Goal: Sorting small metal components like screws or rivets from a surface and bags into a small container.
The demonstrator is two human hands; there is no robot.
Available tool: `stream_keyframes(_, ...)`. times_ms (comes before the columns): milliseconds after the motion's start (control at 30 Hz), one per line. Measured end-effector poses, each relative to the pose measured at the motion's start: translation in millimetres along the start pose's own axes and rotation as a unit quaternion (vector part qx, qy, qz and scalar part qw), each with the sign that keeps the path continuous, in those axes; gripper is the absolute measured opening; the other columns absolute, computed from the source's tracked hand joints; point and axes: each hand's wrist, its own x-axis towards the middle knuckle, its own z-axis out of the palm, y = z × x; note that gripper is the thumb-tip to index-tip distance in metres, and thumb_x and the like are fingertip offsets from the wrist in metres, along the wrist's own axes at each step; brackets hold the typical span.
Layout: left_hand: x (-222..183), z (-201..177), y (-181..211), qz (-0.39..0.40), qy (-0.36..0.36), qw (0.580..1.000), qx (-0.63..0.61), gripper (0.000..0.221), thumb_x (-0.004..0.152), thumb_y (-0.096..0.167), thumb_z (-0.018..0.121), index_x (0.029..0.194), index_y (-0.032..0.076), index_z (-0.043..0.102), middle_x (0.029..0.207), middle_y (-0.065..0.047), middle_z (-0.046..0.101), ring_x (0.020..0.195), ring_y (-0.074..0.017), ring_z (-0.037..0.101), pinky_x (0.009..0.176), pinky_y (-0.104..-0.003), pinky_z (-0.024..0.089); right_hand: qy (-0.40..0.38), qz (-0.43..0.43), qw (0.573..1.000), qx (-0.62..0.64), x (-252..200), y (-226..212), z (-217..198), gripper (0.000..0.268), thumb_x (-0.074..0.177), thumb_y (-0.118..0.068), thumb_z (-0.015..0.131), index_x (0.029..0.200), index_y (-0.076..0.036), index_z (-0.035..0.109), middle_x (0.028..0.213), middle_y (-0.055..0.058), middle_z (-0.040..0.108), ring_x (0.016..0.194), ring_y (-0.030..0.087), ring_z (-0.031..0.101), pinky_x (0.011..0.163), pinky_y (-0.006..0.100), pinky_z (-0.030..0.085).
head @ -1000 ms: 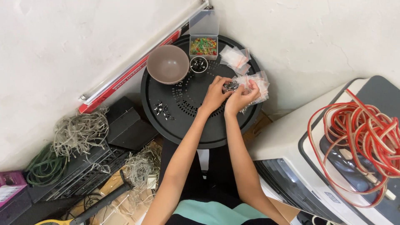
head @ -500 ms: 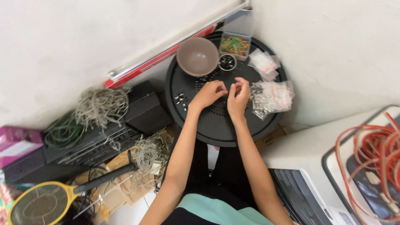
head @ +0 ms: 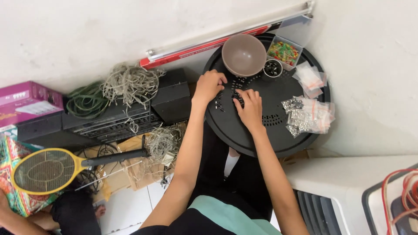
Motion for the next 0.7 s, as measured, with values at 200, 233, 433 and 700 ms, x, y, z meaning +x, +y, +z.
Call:
stream_keyframes(200, 6.7, 17.3, -11.3, -0.014, 0.049, 0.998, 0.026, 0.020, 0.078, 0.008, 0.084, 0.094, 0.018, 0.077, 0.087, -0.004, 0.065, 0.090, -0.0296, 0.066, 0.078, -0.041, 0.048, 0.009, -0.021, 1.000, -0.022, 3.1, -5.4, -1.7, 0.017, 0.103, -0.021, 0.069, 0.119, -0.015, 0.071, 0.096, 0.000, 0.047, 0.087, 0.018, 0.045, 0.073, 0.035, 0.038)
stream_keyframes(233, 7.0, 17.3, -15.8, -0.016, 0.051, 0.998, 0.025, 0.020, 0.078, 0.008, 0.084, 0.094, 0.018, 0.077, 0.087, -0.004, 0.065, 0.090, -0.0296, 0.066, 0.078, -0.041, 0.048, 0.007, -0.023, 0.999, -0.022, 3.9, -5.6, -0.9, 0.017, 0.103, -0.021, 0.069, 0.119, -0.015, 0.071, 0.096, 0.000, 0.047, 0.087, 0.018, 0.045, 0.073, 0.035, 0.038)
stream_keyframes(433, 6.3, 10.6, -22.0, -0.050, 0.109, 0.990, 0.077, 0.015, 0.077, 0.010, 0.085, 0.086, 0.018, 0.077, 0.087, -0.005, 0.064, 0.091, -0.0307, 0.065, 0.077, -0.041, 0.048, 0.026, -0.017, 0.999, -0.011, 4.4, -6.5, 0.7, 0.008, 0.101, -0.014, 0.070, 0.109, -0.013, 0.073, 0.095, 0.000, 0.050, 0.087, 0.018, 0.048, 0.073, 0.034, 0.040)
stream_keyframes(700, 4.8, 21.0, -15.8, -0.106, 0.146, 0.969, 0.169, 0.031, 0.062, 0.039, 0.096, 0.072, 0.018, 0.075, 0.079, -0.006, 0.064, 0.083, -0.0290, 0.062, 0.076, -0.041, 0.039, 0.046, -0.018, 0.999, 0.009, 5.5, -7.5, -0.7, 0.005, 0.098, -0.009, 0.073, 0.099, -0.011, 0.069, 0.091, 0.000, 0.052, 0.088, 0.018, 0.051, 0.074, 0.033, 0.043)
